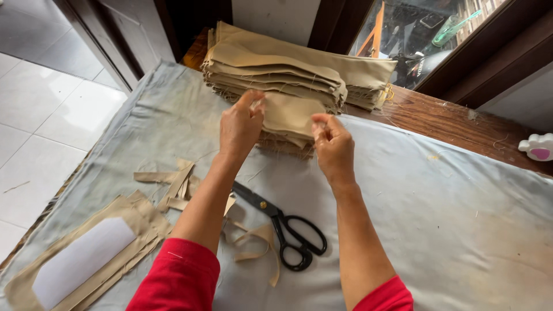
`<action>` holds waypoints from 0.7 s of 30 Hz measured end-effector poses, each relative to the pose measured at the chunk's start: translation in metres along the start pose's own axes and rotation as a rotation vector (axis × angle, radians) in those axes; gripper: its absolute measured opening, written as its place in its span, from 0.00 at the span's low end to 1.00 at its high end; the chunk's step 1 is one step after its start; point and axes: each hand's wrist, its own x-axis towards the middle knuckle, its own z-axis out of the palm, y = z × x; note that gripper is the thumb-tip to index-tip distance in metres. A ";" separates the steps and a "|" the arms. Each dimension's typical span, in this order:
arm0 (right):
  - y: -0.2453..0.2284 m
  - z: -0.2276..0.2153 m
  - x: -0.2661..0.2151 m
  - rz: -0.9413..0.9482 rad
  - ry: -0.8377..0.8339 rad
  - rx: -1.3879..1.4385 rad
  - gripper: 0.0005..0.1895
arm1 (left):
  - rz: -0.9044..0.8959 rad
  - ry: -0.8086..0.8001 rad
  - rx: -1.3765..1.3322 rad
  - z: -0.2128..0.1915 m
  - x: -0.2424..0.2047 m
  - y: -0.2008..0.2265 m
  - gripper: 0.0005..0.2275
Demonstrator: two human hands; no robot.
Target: The person uses scissors to cut beige fabric pieces around a white paper template. They trim the edges of the fabric, remove the paper template, and place the finished fabric piece onto a stack on the table.
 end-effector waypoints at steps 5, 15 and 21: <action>0.010 0.002 0.008 0.144 -0.085 -0.140 0.09 | -0.066 -0.046 0.048 0.003 -0.007 -0.007 0.09; 0.009 0.006 0.001 -0.028 -0.067 -0.440 0.12 | 0.073 -0.156 0.248 0.001 -0.003 -0.031 0.11; 0.005 -0.009 0.010 -0.285 0.033 -0.445 0.17 | 0.221 -0.111 0.217 -0.089 -0.034 -0.034 0.22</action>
